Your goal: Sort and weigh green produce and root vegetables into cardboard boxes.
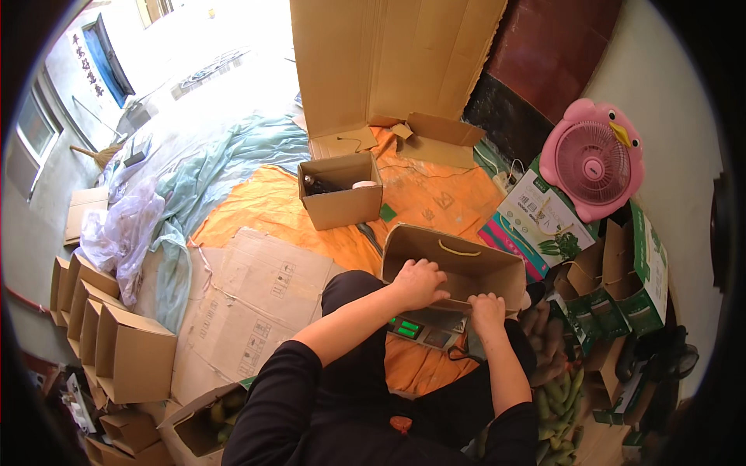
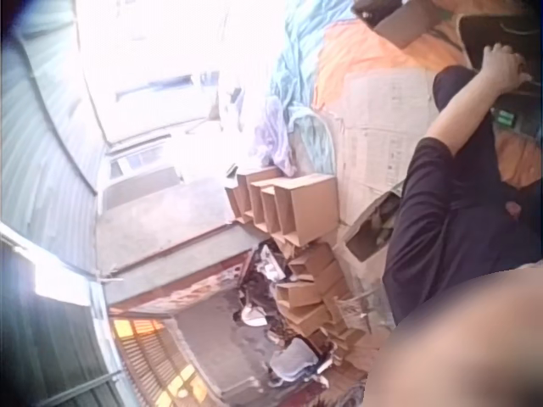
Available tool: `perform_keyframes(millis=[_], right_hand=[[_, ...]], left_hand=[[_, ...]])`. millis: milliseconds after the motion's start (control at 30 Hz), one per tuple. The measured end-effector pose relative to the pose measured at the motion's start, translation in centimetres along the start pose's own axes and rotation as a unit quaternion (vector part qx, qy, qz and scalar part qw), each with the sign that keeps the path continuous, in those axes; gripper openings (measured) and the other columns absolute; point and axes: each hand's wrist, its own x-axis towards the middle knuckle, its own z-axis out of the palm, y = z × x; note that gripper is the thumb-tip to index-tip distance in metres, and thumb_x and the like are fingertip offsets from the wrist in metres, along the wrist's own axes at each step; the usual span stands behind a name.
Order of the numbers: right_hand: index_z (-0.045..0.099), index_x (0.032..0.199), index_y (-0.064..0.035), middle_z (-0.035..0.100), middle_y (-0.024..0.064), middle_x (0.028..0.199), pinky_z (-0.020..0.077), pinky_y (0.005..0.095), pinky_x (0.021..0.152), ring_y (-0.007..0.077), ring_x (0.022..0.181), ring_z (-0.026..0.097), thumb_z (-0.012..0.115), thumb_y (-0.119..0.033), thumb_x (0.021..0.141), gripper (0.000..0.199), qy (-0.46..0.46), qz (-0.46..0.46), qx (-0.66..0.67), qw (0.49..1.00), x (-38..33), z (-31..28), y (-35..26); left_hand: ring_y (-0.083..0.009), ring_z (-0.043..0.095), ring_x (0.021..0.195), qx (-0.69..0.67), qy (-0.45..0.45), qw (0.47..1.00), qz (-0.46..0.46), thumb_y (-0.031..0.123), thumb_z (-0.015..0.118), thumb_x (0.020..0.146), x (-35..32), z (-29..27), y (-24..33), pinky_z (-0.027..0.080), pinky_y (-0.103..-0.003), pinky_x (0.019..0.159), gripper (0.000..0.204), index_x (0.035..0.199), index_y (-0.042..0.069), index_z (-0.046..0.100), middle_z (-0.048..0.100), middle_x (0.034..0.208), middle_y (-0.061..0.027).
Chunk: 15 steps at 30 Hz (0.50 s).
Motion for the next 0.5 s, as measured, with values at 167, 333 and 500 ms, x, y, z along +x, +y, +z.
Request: perform_keyframes(millis=[167, 333, 500], right_hand=[[0.064, 0.082, -0.0114, 0.061, 0.0076, 0.08, 0.0419, 0.0401, 0.075, 0.0266, 0.088, 0.056, 0.065, -0.013, 0.073, 0.009, -0.027, 0.024, 0.009, 0.999, -0.6, 0.4, 0.2], [0.062, 0.096, -0.0111, 0.061, 0.0093, 0.094, 0.0435, 0.0422, 0.08, 0.028, 0.097, 0.055, 0.067, -0.018, 0.072, 0.025, 0.064, -0.004, 0.208, 0.976, -1.2, -2.2, 1.8], [0.063, 0.092, -0.0021, 0.064, 0.0105, 0.089, 0.0476, 0.032, 0.072, 0.0276, 0.083, 0.061, 0.065, -0.009, 0.077, 0.017, 0.21, 0.113, 0.364, 0.9, -5.5, -8.0, 6.2]], left_hand=[[-0.0286, 0.058, 0.102, 0.078, -0.158, 0.984, 0.009, 0.043, 0.064, 0.078, 0.4, 2.6, 0.4, 0.047, -0.043, 0.082, 0.045, 0.11, 0.013, 0.058, 0.058, 0.104, -0.0099], [-0.0281, 0.061, 0.094, 0.156, -0.173, 0.972, -0.016, 0.039, 0.064, 0.078, 1.8, 3.7, -0.1, 0.05, -0.043, 0.075, 0.039, 0.105, 0.011, 0.058, 0.059, 0.102, -0.0114], [-0.0292, 0.056, 0.102, 0.13, -0.153, 0.979, -0.044, 0.032, 0.065, 0.077, 2.1, 3.1, 0.1, 0.048, -0.041, 0.082, 0.038, 0.108, 0.011, 0.058, 0.056, 0.104, -0.0109]])
